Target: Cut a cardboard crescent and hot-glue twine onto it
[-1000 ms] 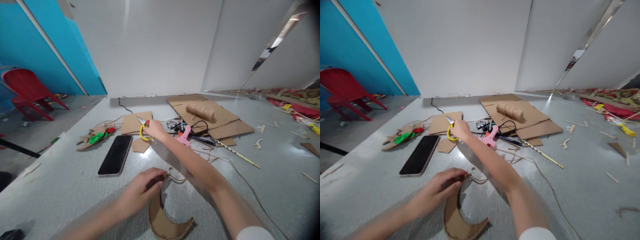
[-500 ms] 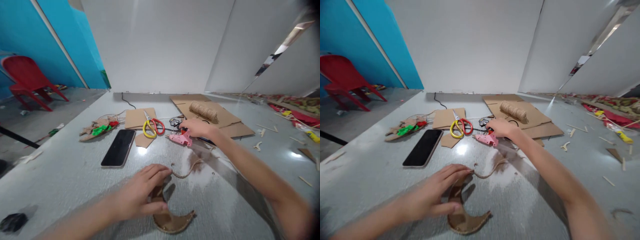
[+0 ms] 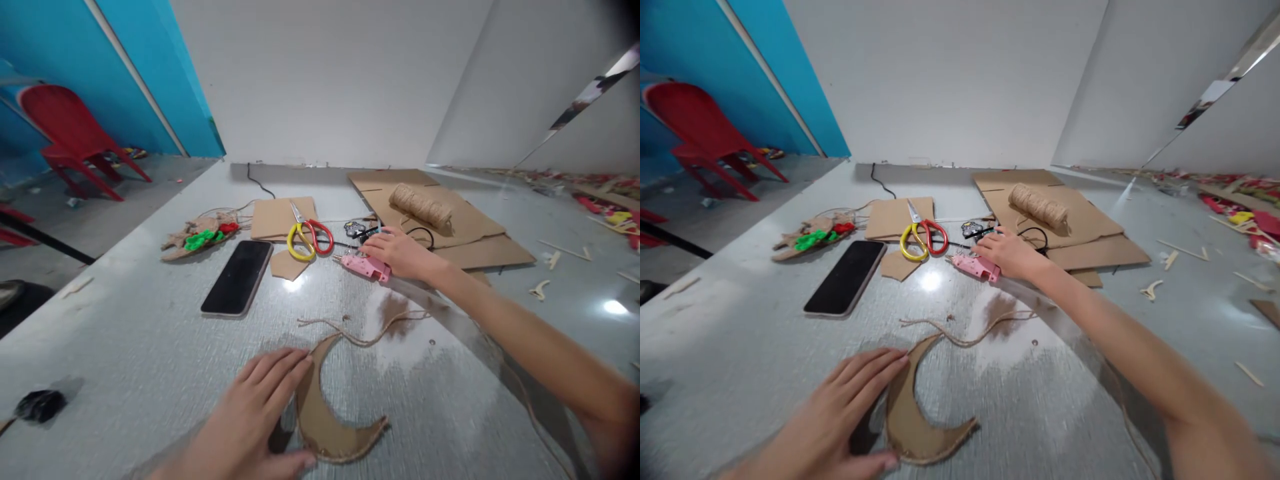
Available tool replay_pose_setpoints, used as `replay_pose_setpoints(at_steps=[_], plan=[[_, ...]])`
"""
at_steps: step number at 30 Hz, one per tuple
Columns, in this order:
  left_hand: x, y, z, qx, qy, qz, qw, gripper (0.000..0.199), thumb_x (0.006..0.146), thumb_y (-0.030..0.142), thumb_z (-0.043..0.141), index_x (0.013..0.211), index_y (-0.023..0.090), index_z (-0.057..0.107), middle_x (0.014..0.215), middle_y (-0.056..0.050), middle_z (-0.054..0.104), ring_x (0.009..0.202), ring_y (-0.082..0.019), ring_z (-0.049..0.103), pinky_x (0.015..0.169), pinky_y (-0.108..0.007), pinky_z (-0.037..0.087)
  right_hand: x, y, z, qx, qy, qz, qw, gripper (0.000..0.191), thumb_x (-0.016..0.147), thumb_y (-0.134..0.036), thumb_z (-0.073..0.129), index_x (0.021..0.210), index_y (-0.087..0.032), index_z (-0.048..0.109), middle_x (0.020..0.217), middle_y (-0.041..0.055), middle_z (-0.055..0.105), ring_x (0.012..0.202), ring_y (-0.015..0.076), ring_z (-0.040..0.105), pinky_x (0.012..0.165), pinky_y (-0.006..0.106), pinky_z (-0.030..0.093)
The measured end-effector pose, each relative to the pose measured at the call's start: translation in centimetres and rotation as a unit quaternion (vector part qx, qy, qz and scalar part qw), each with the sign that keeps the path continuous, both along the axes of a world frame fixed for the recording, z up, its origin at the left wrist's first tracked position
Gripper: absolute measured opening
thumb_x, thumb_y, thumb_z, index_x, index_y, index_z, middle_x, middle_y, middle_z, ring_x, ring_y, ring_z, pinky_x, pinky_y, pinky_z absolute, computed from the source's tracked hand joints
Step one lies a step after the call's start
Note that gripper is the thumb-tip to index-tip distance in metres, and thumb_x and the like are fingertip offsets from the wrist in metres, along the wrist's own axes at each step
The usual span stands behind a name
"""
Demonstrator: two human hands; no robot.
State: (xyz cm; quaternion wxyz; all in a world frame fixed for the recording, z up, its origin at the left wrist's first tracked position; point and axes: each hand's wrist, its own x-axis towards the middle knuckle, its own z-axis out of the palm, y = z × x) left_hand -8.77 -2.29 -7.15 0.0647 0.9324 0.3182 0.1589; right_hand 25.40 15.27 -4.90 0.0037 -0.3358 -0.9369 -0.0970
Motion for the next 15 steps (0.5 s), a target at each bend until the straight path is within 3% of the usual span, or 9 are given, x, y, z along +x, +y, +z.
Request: replay_pose_setpoints(at_steps=[3,6,11,13,15], plan=[[0.0,0.1,-0.2,0.000,0.010,0.006,1.000,0.085,0.075,0.071,0.059,0.141,0.020,0.043,0.130,-0.012,0.062,0.111,-0.029,0.060,0.093,-0.040,0.046,0.3,0.0,0.2,-0.010,0.014,0.032,0.999,0.038,0.087,-0.008,0.041,0.115,-0.020,0.064,0.123,0.0097,0.063,0.115,0.0232,0.057,0.111,0.049,0.026],[-0.3,-0.2,-0.6,0.029,0.019,0.005,0.999,0.087,0.073,0.077,0.055,0.137,0.019,0.048,0.125,-0.012,0.064,0.108,-0.029,0.060,0.092,-0.039,0.045,0.9,-0.2,0.8,-0.014,0.084,0.020,0.996,0.037,0.087,-0.009,0.041,0.116,-0.021,0.061,0.127,0.0104,0.059,0.118,0.0225,0.055,0.111,0.048,0.028],[-1.3,-1.7,-1.5,0.088,-0.010,-0.006,0.996,0.077,0.074,0.080,0.049,0.115,0.016,0.061,0.092,-0.009,0.072,0.078,-0.025,0.064,0.075,-0.038,0.049,1.5,-1.0,2.3,-0.009,0.276,-0.003,0.961,0.039,0.085,-0.025,0.052,0.124,-0.020,0.047,0.131,0.0160,0.050,0.123,0.0237,0.047,0.102,0.040,0.040],[-1.7,-1.9,-1.2,0.061,-0.021,-0.008,0.998,0.065,0.079,0.073,0.050,0.108,0.017,0.063,0.089,-0.009,0.071,0.074,-0.023,0.063,0.070,-0.036,0.050,1.4,-1.4,2.9,0.008,0.343,-0.014,0.939,0.037,0.086,-0.027,0.051,0.122,-0.020,0.045,0.127,0.0156,0.051,0.120,0.0223,0.047,0.101,0.038,0.040],[-2.1,-1.3,-0.4,0.023,-0.007,-0.029,0.999,0.042,0.086,0.051,0.057,0.113,0.019,0.061,0.107,-0.010,0.070,0.093,-0.024,0.065,0.081,-0.035,0.051,1.2,-1.7,3.4,0.015,0.391,-0.037,0.920,0.035,0.086,-0.028,0.052,0.120,-0.021,0.045,0.124,0.0134,0.053,0.115,0.0208,0.050,0.100,0.036,0.040]])
